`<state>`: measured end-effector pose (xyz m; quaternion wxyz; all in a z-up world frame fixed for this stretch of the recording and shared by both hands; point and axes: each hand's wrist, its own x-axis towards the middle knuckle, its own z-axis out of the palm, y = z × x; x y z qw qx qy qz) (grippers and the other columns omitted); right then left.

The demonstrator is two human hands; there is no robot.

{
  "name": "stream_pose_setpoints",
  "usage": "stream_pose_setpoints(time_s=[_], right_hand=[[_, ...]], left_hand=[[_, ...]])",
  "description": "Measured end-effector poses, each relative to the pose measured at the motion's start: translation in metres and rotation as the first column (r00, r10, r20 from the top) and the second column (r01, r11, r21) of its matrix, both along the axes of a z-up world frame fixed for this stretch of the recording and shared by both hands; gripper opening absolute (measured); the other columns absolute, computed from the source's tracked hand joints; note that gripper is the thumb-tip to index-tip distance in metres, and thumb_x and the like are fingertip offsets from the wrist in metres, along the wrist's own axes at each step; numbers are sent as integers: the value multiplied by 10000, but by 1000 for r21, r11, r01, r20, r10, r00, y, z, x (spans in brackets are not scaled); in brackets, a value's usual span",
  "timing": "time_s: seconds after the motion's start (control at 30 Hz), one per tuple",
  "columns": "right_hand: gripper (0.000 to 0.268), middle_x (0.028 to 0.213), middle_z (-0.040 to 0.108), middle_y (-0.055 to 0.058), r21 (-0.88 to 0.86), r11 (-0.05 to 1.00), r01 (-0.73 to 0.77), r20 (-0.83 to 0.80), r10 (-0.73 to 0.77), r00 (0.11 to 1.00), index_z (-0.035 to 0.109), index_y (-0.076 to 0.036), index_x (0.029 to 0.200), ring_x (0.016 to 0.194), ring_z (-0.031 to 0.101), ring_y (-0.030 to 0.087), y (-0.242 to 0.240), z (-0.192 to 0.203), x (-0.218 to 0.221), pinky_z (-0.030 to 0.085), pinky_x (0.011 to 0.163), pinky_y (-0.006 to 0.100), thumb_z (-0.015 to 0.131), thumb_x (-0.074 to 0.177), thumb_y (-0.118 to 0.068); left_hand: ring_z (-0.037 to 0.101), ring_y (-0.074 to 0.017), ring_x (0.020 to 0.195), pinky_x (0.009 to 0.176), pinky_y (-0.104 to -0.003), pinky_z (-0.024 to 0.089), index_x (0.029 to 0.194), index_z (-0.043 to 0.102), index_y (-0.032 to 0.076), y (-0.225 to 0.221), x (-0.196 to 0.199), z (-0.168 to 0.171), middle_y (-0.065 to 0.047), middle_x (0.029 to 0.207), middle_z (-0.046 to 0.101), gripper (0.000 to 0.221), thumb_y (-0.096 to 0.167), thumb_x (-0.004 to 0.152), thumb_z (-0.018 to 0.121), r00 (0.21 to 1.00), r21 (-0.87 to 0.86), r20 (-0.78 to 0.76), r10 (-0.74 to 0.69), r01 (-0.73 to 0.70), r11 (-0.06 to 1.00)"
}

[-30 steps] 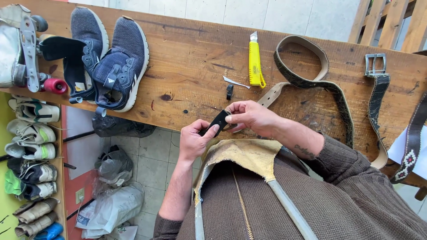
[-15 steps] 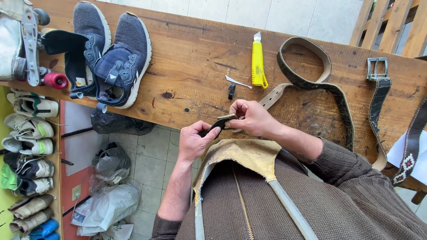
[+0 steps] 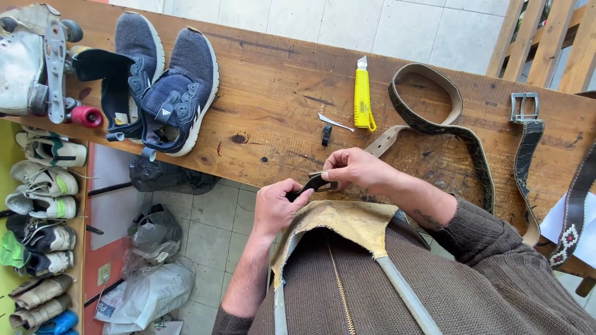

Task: Repairing a leather belt by trimming the strap with a utility knife and reattaching the buckle.

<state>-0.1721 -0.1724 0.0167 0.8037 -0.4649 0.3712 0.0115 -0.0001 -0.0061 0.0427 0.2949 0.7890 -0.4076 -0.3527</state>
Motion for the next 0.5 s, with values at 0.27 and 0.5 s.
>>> stream_pose_setpoints(time_s=[0.27,0.5], right_hand=[[193,701,659,46,-236,969,-66,-41,58,997,713,-28,881,685,621,120,2,-8,4,524,589,238,806,717,-70],[198,715,723,60,-531,821,-211,-185,130,974,726,-98,880,700,695,189,8,1,5,553,650,316,851,739,-158]], left_hand=[[692,-237,599,516,-308,498,774,784,227,4,-7,-8,-85,661,703,199,411,793,855,1000,-18,-17,21,-21,1000],[649,-189,571,510,-288,477,769,785,218,4,-8,-7,-78,635,694,190,391,780,861,997,-21,-58,59,-60,998]])
